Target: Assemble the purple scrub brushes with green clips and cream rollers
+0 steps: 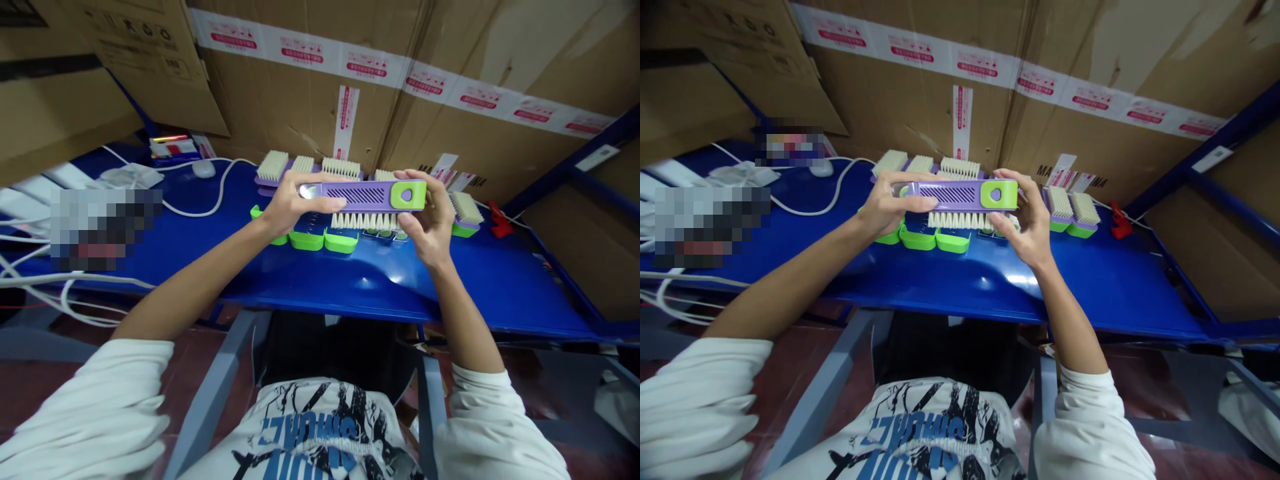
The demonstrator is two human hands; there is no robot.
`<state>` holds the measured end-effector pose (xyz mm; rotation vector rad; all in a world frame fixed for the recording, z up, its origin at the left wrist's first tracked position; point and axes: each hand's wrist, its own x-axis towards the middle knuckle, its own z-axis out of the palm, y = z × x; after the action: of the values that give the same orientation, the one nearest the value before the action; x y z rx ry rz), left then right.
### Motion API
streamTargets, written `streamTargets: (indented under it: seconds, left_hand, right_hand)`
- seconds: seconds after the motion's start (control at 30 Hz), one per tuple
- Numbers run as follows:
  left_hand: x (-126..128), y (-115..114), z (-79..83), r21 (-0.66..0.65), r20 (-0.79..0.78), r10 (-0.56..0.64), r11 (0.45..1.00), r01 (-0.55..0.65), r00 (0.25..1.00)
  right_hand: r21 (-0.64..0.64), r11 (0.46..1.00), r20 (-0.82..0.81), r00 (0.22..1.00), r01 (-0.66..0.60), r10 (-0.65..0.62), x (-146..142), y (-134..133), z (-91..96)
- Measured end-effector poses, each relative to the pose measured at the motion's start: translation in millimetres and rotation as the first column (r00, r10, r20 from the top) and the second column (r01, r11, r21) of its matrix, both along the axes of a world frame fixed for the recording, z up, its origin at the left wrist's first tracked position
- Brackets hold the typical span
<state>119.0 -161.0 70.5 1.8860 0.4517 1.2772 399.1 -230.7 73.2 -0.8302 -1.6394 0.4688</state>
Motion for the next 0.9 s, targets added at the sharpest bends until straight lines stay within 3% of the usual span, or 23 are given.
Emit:
streamTargets:
  seconds: [0.17, 0.23, 0.37, 0.43, 0.53, 0.63, 0.77, 0.9]
  left_hand:
    - [-12, 12, 2.2, -0.235, -0.059, -0.263, 0.941, 0.243, 0.963]
    - [-17, 19, 2.7, -0.338, -0.048, -0.398, 0.870, 0.360, 0.916]
    - [-20, 24, 7.0, -0.533, -0.013, -0.625, 0.665, 0.523, 0.780]
    - [-19, 20, 11.6, -0.545, -0.015, -0.673, 0.625, 0.559, 0.739]
    - [-18, 11, 18.8, -0.502, 0.000, -0.652, 0.656, 0.564, 0.758]
    - [-18, 5, 19.0, -0.467, 0.018, -0.536, 0.742, 0.481, 0.844]
    - [-10, 1, 4.9, -0.312, 0.018, -0.344, 0.890, 0.333, 0.939]
    - [4, -6, -8.3, -0.255, 0.061, -0.255, 0.931, 0.262, 0.965]
  right_hand:
    - [-0.072, 0.984, -0.010, 0.987, -0.161, 0.160, 13, 10, -3.6]
    - [-0.094, 0.981, 0.010, 0.985, -0.168, 0.170, 15, 10, -5.0]
    - [-0.051, 0.988, 0.096, 0.984, -0.146, 0.150, 15, 3, -3.4]
    - [0.022, 0.995, 0.145, 0.985, -0.095, 0.090, 15, 1, -2.7]
    - [0.140, 0.990, 0.177, 0.983, 0.025, -0.050, 14, 3, -4.3]
    - [0.243, 0.959, 0.177, 0.965, 0.146, -0.192, 7, 4, -10.0]
    - [0.300, 0.916, 0.206, 0.919, 0.268, -0.336, -7, 3, -18.6]
    - [0.346, 0.855, 0.176, 0.869, 0.385, -0.463, -14, 0, -19.8]
